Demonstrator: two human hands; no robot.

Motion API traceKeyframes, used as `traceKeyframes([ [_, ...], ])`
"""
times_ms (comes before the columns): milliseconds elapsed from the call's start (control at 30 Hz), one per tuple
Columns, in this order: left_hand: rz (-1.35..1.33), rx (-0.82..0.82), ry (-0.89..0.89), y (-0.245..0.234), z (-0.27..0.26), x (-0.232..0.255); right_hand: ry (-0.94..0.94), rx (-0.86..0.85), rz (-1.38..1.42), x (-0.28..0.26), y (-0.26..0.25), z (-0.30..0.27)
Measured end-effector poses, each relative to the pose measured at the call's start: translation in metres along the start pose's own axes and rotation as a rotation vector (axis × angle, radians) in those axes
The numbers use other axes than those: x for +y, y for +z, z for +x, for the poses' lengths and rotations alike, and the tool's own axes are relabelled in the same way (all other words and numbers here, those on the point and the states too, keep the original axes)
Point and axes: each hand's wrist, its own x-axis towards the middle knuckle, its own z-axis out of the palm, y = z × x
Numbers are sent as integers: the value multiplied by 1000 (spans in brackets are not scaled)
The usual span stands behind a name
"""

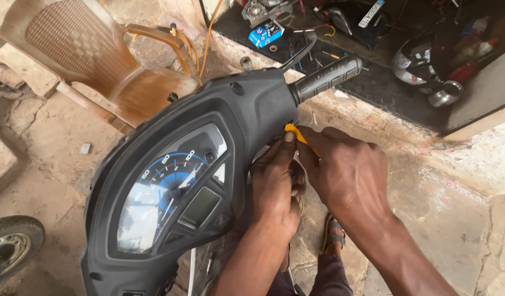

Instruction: Using a utility knife to strip wires and manipulate components on the handle of a scooter.

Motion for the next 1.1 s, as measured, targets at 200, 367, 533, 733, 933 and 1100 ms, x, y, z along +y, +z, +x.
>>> traceKeyframes([
  [200, -32, -17, 8, 6, -1, 4, -6, 44, -14, 3, 2, 0],
  [367, -55, -71, 54, 7, 14, -4, 21, 68, 21, 9, 6, 1],
  [533, 87, -17, 31, 8, 4, 0, 31, -20, 91, 12, 1, 1],
  [733, 160, 64, -42, 3, 0, -3, 99, -41, 96, 10, 19, -17],
  [933, 129, 8, 29, 2, 4, -4, 79, 62, 279, 15, 25, -19],
  [1100, 129, 2, 49, 2, 6, -6, 69, 95, 163, 13, 23, -16],
])
